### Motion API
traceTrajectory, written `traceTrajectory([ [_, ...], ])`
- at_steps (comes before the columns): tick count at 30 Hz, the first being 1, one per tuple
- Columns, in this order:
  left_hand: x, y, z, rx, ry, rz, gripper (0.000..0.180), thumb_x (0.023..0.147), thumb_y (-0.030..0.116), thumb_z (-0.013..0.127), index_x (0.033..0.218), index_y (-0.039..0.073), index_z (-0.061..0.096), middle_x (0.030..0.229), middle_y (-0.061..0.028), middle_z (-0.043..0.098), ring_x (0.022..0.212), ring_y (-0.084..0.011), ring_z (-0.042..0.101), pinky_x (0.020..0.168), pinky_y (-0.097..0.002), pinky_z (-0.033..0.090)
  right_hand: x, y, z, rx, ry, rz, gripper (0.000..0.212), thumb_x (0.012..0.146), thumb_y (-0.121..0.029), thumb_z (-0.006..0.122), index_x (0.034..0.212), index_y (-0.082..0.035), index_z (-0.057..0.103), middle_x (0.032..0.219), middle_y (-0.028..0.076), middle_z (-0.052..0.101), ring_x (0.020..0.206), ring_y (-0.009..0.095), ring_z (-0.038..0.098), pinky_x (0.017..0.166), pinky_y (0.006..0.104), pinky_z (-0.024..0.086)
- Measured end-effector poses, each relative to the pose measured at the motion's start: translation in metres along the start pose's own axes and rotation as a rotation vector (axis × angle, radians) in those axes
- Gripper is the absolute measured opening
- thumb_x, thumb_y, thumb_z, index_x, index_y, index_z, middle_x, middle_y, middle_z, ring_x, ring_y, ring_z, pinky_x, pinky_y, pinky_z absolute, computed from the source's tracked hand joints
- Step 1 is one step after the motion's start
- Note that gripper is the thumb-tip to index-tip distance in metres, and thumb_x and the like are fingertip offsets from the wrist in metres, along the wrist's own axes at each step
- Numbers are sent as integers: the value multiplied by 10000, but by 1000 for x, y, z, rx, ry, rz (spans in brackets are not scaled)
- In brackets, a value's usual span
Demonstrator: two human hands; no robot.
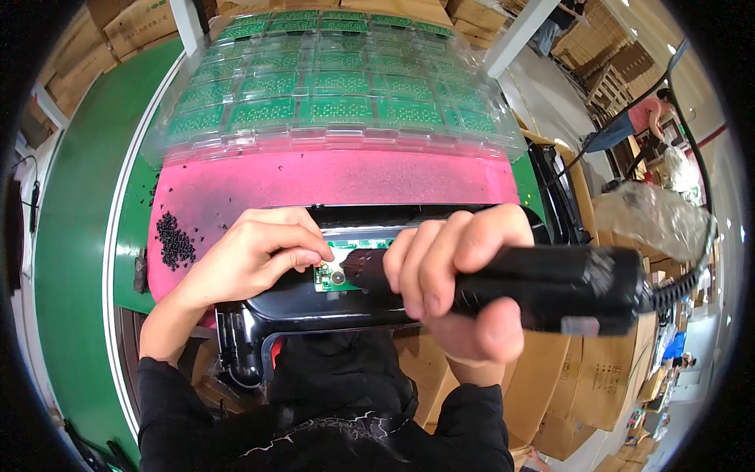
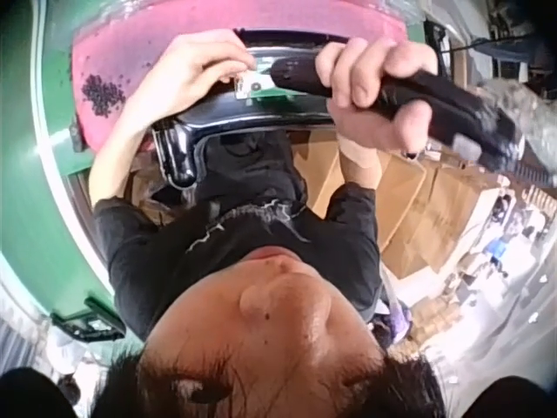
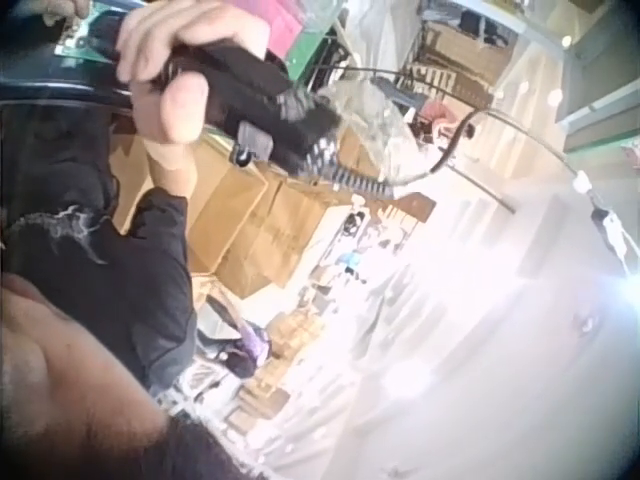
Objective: Installing printed circuit boards into plastic housings using an electric screwdriver and packing them into boxes.
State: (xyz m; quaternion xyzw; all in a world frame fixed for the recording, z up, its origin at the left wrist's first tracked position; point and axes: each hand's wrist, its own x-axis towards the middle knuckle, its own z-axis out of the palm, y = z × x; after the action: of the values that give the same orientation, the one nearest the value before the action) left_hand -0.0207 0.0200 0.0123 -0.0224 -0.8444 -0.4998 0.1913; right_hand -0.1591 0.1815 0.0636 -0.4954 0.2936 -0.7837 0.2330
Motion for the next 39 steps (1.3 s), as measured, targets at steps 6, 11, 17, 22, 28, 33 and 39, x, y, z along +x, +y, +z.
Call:
traceTrajectory([
  [6,-4,4,-4,-292,93,-69,152,760,-99,650,892,-36,692,857,-103,654,714,-153,649,645,-262,534,3,5,18,40,-29,-118,347,864,-429,605,961,-128,462,608,-41,490,451,70,447,488,247,395],
  [11,-5,3,-5,-309,127,-57,135,773,-96,642,887,-41,690,859,-106,652,692,-149,646,632,-252,532,4,7,19,86,10,-129,337,866,-413,601,963,-125,456,625,-37,493,460,75,447,513,251,403],
  [17,-3,7,-9,-249,81,-140,127,767,-87,648,887,-48,659,846,-94,657,710,-142,633,624,-258,523,6,8,17,105,8,-116,329,865,-397,596,961,-118,449,629,-33,479,467,79,442,537,263,406],
  [22,-2,-2,-5,165,209,287,123,757,-4,696,853,-11,620,808,-123,640,736,-282,643,645,-345,525,7,7,14,118,-4,-64,317,871,-385,582,976,-115,452,660,-25,479,503,85,454,581,269,399],
  [28,-7,2,-4,157,110,85,123,771,-5,677,858,-23,591,817,-121,620,744,-283,636,645,-351,510,9,9,12,110,-59,-43,338,868,-380,580,992,-95,448,677,-9,493,530,90,464,579,266,385],
  [33,-8,-5,-11,299,188,4,115,783,11,666,865,-19,591,824,-126,620,740,-300,631,649,-355,505,15,7,12,6,-148,45,370,847,-392,604,1006,-90,460,681,-11,504,520,89,471,568,254,390],
  [39,-7,-7,-9,260,101,121,133,771,29,681,866,-18,600,830,-118,623,749,-295,636,653,-350,513,19,16,18,60,-159,-27,392,839,-421,606,1005,-97,461,694,-21,499,543,75,479,601,244,393],
])
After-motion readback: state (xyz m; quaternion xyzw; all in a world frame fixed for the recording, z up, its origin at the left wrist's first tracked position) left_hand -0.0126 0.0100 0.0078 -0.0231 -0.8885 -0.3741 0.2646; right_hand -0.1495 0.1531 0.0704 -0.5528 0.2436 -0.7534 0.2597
